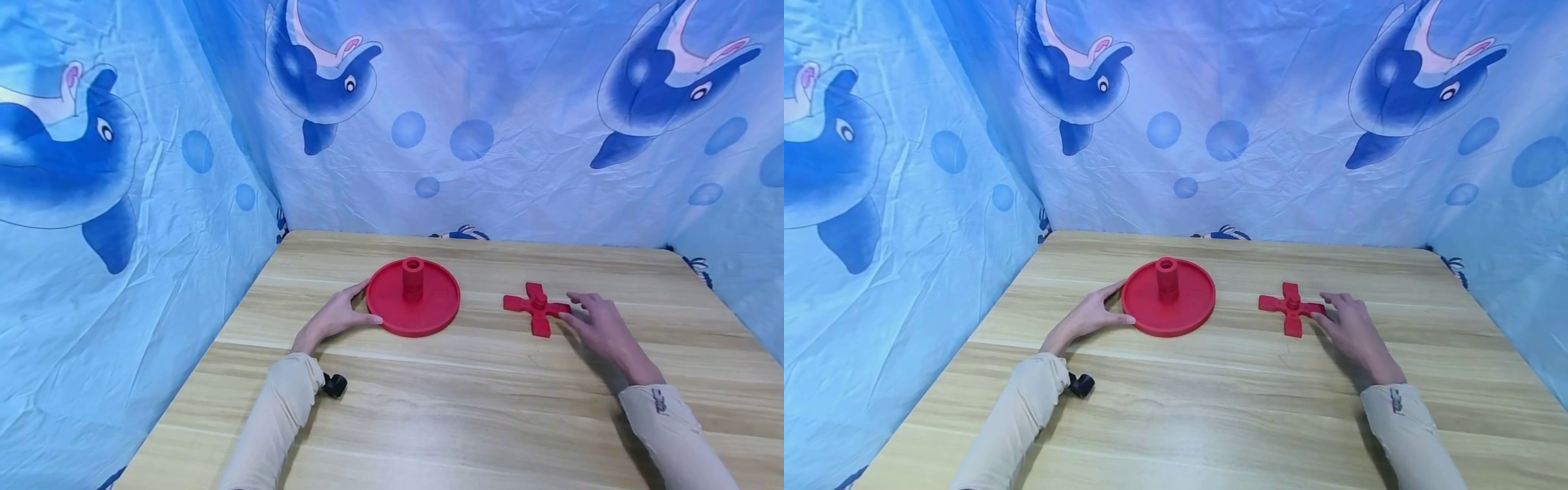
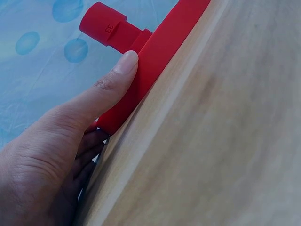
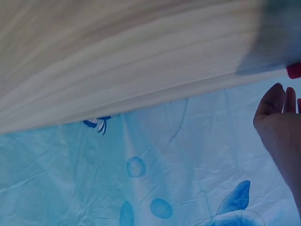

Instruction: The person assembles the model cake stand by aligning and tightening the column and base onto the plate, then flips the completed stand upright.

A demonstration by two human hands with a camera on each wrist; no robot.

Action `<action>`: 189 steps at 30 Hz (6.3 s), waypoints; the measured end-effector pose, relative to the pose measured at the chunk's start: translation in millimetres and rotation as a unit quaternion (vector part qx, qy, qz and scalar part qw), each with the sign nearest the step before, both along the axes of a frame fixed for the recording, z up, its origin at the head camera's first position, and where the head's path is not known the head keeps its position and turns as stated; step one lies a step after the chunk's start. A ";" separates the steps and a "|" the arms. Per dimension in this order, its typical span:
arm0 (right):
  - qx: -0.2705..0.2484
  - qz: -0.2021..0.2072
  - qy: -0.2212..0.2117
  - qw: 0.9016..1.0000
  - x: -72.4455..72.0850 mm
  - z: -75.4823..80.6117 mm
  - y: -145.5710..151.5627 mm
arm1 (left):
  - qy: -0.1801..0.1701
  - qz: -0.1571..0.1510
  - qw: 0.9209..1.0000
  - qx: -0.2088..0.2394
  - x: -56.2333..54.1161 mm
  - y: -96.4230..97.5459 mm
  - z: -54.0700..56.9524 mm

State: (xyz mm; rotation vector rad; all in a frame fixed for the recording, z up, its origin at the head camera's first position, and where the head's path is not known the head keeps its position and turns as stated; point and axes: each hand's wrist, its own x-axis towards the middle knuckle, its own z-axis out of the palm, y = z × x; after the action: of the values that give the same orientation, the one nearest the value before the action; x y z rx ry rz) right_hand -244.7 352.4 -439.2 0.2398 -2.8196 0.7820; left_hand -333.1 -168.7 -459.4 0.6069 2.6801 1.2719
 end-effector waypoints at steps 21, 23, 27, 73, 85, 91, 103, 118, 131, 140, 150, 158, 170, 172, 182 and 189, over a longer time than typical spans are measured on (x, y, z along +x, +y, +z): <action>0.044 0.014 0.033 0.998 -11.5 -16.9 8.4 | -0.006 0.002 1.000 0.006 0.6 -0.1 0.7; 0.046 0.017 0.035 0.998 -12.5 -17.8 9.3 | -0.003 0.002 1.000 0.003 0.3 0.0 0.6; 0.046 0.017 0.030 0.998 -13.2 -18.4 11.7 | 0.000 0.003 1.000 -0.001 0.1 0.7 0.8; -0.007 0.017 0.027 0.999 -2.6 -9.4 10.5 | -0.011 0.004 1.000 0.004 -1.3 0.8 -0.1; -0.011 0.024 0.083 0.996 5.4 -2.5 -3.9 | 0.000 0.002 1.000 -0.003 -1.1 0.0 -0.6; -0.029 0.025 0.093 0.995 5.8 0.3 -8.4 | -0.001 0.001 1.000 0.000 -1.1 0.3 -0.4; -0.069 0.022 0.158 0.985 1.1 6.0 -25.5 | -0.001 0.001 1.000 -0.001 -0.4 -0.1 -0.1; -0.118 0.018 0.173 0.978 -5.7 15.9 -57.8 | -0.003 0.004 1.000 0.006 0.0 0.4 1.1; -0.146 0.026 0.181 0.972 -14.3 15.1 -76.7 | 0.000 0.001 1.000 0.001 -0.7 -1.7 -1.1; -0.173 0.039 0.188 0.966 -18.0 15.7 -90.1 | 0.007 0.003 1.000 -0.007 0.9 -3.0 -0.7; -0.183 0.035 0.193 0.963 -23.5 15.7 -102.5 | 0.007 0.002 1.000 -0.008 0.7 -3.1 -1.3; -0.198 0.047 0.207 0.957 -27.4 18.0 -112.2 | 0.004 0.004 1.000 -0.006 0.6 -2.9 -0.4; -0.207 0.056 0.205 0.955 -32.8 19.3 -127.2 | 0.004 0.003 1.000 -0.003 1.3 -2.7 -0.2; -0.209 0.057 0.205 0.954 -33.1 19.7 -129.5 | 0.005 0.003 1.000 -0.003 1.5 -2.2 0.2; -0.221 0.047 0.185 0.956 -32.1 23.0 -139.7 | 0.002 -0.001 1.000 0.000 1.9 -1.9 0.7; -0.250 0.058 0.199 0.946 -34.5 23.7 -146.2 | 0.002 0.001 1.000 -0.004 2.1 -2.1 1.6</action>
State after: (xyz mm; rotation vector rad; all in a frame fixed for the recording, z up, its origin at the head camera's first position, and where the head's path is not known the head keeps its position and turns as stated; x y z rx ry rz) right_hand -279.2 206.2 -415.5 0.4244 -2.1644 1.2778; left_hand -331.0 -170.8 -457.8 0.6061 2.6899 1.2606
